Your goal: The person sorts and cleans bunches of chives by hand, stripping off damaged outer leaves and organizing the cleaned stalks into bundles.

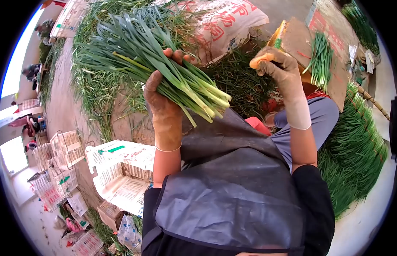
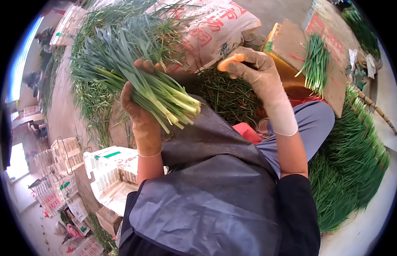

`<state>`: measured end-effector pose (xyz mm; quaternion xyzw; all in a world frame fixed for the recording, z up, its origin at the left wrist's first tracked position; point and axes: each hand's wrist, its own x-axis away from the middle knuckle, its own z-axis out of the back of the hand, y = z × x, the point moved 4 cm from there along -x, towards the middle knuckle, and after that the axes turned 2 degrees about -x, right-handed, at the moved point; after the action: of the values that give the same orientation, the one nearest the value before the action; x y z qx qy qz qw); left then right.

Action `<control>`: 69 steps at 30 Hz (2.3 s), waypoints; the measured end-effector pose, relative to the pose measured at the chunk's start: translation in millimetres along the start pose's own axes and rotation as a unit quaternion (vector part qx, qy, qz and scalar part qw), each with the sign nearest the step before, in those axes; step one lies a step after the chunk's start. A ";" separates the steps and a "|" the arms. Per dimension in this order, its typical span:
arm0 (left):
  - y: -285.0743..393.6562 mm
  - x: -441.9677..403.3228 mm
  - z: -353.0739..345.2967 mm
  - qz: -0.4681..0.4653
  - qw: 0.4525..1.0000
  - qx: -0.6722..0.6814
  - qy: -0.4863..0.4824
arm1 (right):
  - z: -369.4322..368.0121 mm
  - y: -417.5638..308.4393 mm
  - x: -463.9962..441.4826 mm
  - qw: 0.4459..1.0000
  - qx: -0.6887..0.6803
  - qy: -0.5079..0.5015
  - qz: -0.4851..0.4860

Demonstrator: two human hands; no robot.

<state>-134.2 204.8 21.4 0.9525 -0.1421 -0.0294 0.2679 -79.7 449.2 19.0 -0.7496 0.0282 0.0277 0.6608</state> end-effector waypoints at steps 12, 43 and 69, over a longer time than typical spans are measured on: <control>-2.0 -5.9 5.7 0.010 0.998 -0.055 -0.026 | -88.4 -14.4 -15.2 0.976 0.191 -0.057 0.090; 2.9 -14.8 3.7 0.005 0.997 0.025 0.075 | -101.4 -29.5 -12.4 0.709 0.592 -0.010 0.384; 29.2 -16.8 22.3 -0.046 0.995 -0.062 0.063 | -113.5 -8.1 -48.7 0.998 -0.033 -0.050 0.017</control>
<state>-160.6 174.6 17.1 0.9394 -0.0786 0.0100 0.3336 -127.1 337.8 45.0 -0.7680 0.0066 0.0773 0.6357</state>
